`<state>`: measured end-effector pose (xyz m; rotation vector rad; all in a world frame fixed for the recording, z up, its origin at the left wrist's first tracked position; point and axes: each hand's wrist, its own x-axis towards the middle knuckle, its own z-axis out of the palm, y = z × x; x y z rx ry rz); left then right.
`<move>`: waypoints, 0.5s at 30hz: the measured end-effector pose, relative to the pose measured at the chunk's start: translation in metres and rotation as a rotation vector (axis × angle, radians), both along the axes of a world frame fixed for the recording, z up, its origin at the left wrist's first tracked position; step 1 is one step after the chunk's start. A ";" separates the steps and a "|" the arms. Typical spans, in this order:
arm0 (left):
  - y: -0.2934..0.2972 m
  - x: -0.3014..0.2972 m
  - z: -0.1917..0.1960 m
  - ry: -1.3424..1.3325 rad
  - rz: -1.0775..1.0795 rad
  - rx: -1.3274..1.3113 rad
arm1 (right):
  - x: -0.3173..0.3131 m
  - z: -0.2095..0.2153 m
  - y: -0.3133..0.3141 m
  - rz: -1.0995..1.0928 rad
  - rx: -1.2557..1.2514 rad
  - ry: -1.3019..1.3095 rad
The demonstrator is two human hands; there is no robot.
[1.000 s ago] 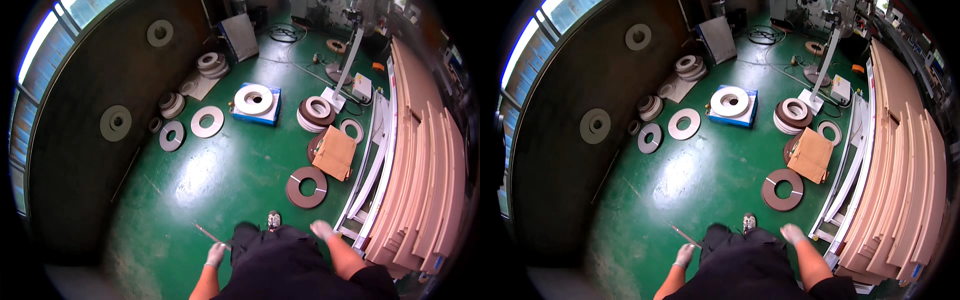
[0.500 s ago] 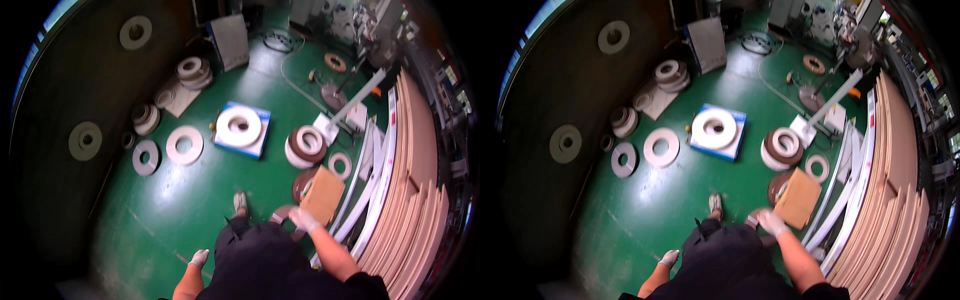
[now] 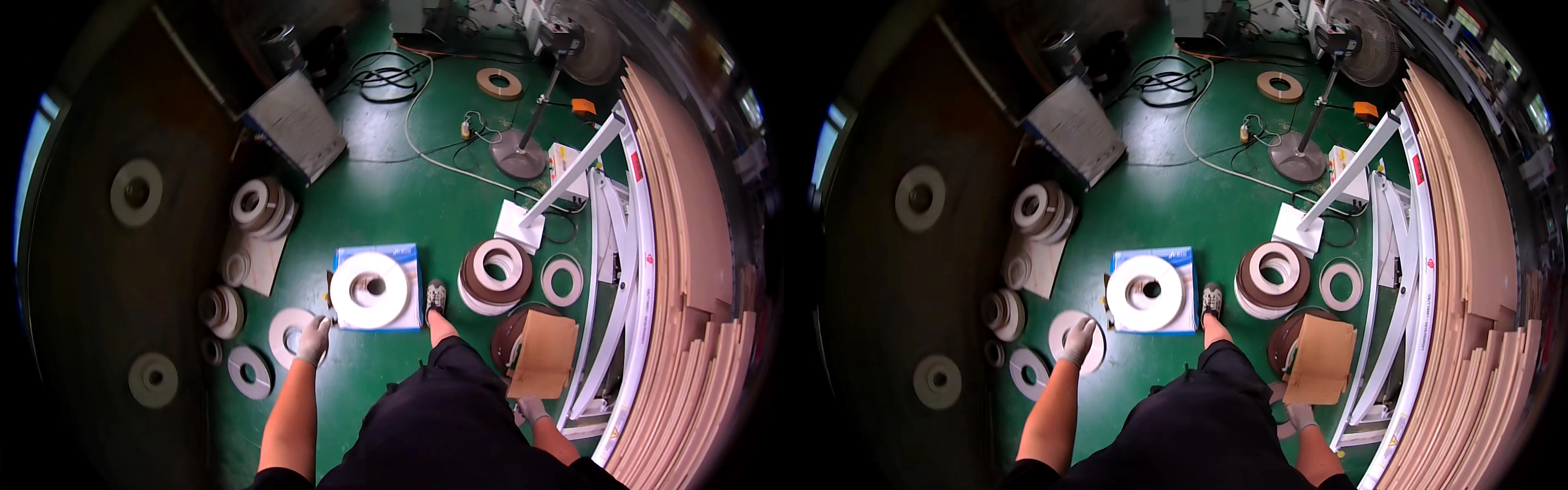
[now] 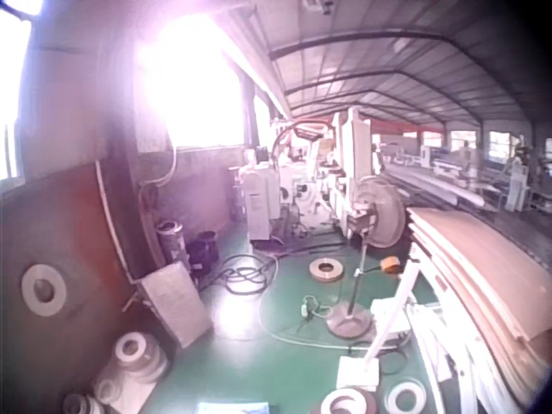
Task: The person walks through a factory floor, picks up a cardboard ring, and threads a strip of material through a blue and white machine component. They then carry a large flat cardboard sheet to a machine and place it on the surface. Finally, they return to the blue component and thread the strip through another machine part.
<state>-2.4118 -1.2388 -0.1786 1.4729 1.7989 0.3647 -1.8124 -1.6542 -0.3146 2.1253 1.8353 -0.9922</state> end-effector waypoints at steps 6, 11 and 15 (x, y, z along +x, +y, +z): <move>0.067 0.033 -0.029 0.096 -0.330 -0.311 | -0.006 0.046 0.311 -0.013 -0.055 0.198; 0.135 0.077 -0.039 -0.153 -0.110 -0.438 | 0.051 0.105 0.591 -0.389 0.214 0.253; 0.214 0.079 -0.067 -0.074 -0.364 -0.326 | 0.070 0.161 0.785 -0.591 0.383 0.441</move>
